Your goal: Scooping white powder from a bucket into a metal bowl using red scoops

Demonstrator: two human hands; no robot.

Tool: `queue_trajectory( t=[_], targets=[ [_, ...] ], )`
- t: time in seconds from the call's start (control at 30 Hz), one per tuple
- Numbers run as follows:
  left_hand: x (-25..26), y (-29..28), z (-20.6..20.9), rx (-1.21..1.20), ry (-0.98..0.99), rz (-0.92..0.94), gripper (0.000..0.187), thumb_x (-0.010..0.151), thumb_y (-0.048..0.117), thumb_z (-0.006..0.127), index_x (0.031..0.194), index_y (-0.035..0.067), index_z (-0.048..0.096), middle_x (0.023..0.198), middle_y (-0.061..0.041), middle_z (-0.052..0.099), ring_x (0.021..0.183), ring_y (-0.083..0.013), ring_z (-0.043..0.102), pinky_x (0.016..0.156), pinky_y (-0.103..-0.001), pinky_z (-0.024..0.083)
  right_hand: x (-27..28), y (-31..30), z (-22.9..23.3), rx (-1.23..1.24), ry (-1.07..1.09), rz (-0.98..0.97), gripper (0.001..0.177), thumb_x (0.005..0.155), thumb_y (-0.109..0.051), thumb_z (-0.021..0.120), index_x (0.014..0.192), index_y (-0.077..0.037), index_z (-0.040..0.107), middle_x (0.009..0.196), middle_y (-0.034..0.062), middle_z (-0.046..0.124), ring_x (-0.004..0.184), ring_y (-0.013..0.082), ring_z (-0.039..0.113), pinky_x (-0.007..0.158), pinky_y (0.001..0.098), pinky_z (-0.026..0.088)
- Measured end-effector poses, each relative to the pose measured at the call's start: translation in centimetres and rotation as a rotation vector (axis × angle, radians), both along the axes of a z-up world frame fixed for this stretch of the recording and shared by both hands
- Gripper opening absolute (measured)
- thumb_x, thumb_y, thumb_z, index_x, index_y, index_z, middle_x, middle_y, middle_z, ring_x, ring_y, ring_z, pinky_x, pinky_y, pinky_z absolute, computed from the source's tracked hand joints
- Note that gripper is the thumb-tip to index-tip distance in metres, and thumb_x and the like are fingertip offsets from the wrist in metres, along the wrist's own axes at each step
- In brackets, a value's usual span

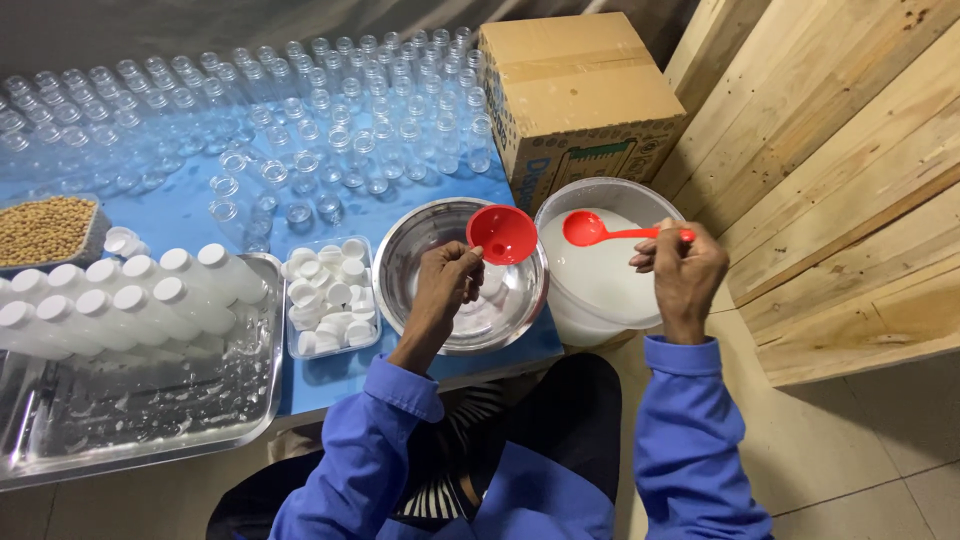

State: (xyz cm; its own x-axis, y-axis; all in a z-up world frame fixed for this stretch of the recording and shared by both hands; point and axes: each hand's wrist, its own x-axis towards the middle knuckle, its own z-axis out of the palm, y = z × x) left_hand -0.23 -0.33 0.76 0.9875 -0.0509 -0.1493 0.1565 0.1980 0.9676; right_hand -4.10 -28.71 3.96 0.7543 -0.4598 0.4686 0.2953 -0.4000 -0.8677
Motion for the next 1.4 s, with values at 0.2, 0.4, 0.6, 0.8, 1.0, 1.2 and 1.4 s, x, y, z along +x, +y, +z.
queue_trajectory(
  t=[0.2,0.4,0.6,0.8,1.0,1.2,1.4],
  targets=[
    [-0.1,0.0,0.1,-0.009,-0.033,0.001,0.029,0.092,0.024,0.071,0.074,0.002,0.064,0.055,-0.013,0.057,0.039,-0.0158,0.055,0.036,-0.022,0.039,-2.2,4.4,6.8,-0.044,-0.088,0.073,0.023,0.109,-0.006,0.052,0.100,0.009,0.067,0.073,0.0223,0.069,0.059,0.0222,0.070,0.052,0.0313,0.059],
    [0.3,-0.1,-0.8,-0.018,-0.030,-0.007,0.029,0.092,0.025,0.070,0.075,0.002,0.064,0.056,-0.013,0.058,0.039,-0.0155,0.056,0.037,-0.022,0.039,-3.3,8.9,8.0,-0.292,-0.143,0.132,0.011,0.102,-0.002,0.061,0.100,0.005,0.071,0.065,0.0186,0.070,0.055,0.0238,0.071,0.051,0.0345,0.058],
    [0.6,0.0,-1.2,-0.030,-0.022,-0.008,0.028,0.092,0.024,0.070,0.076,0.002,0.064,0.056,-0.013,0.058,0.038,-0.0160,0.055,0.036,-0.022,0.039,-3.2,9.0,5.9,-0.647,-0.337,0.106,0.010,0.095,-0.004,0.075,0.103,-0.008,0.078,0.071,0.0071,0.074,0.063,0.0248,0.075,0.059,0.0340,0.060],
    [0.3,-0.1,-0.3,-0.028,-0.006,-0.003,0.027,0.093,0.023,0.068,0.075,0.002,0.063,0.055,-0.011,0.057,0.038,-0.0141,0.054,0.036,-0.020,0.037,-2.6,5.7,3.4,-0.564,-0.259,-0.131,0.010,0.105,-0.004,0.066,0.108,-0.007,0.075,0.067,0.0020,0.071,0.064,0.0198,0.072,0.066,0.0307,0.058],
    [0.1,0.1,0.0,-0.007,-0.003,-0.003,0.028,0.092,0.023,0.069,0.075,0.003,0.064,0.056,-0.012,0.058,0.039,-0.0154,0.055,0.037,-0.022,0.039,0.7,1.0,-6.5,-0.445,0.008,-0.162,0.008,0.097,-0.007,0.063,0.094,-0.008,0.070,0.059,0.0060,0.068,0.059,0.0226,0.072,0.059,0.0347,0.057],
    [0.1,0.2,0.1,-0.015,-0.003,-0.014,0.027,0.092,0.024,0.070,0.076,0.002,0.064,0.056,-0.013,0.058,0.039,-0.0160,0.055,0.038,-0.022,0.039,1.8,0.3,-10.5,-0.301,0.208,-0.088,0.014,0.097,-0.012,0.060,0.093,-0.001,0.069,0.061,0.0102,0.069,0.056,0.0229,0.071,0.058,0.0385,0.058],
    [0.0,0.3,0.1,-0.004,0.000,-0.019,0.028,0.092,0.025,0.069,0.077,0.002,0.064,0.057,-0.012,0.058,0.041,-0.0151,0.056,0.038,-0.021,0.039,1.5,0.6,-9.9,-0.263,0.193,-0.120,0.010,0.095,-0.011,0.062,0.092,-0.006,0.070,0.059,0.0080,0.069,0.059,0.0226,0.072,0.060,0.0332,0.057]
  ],
)
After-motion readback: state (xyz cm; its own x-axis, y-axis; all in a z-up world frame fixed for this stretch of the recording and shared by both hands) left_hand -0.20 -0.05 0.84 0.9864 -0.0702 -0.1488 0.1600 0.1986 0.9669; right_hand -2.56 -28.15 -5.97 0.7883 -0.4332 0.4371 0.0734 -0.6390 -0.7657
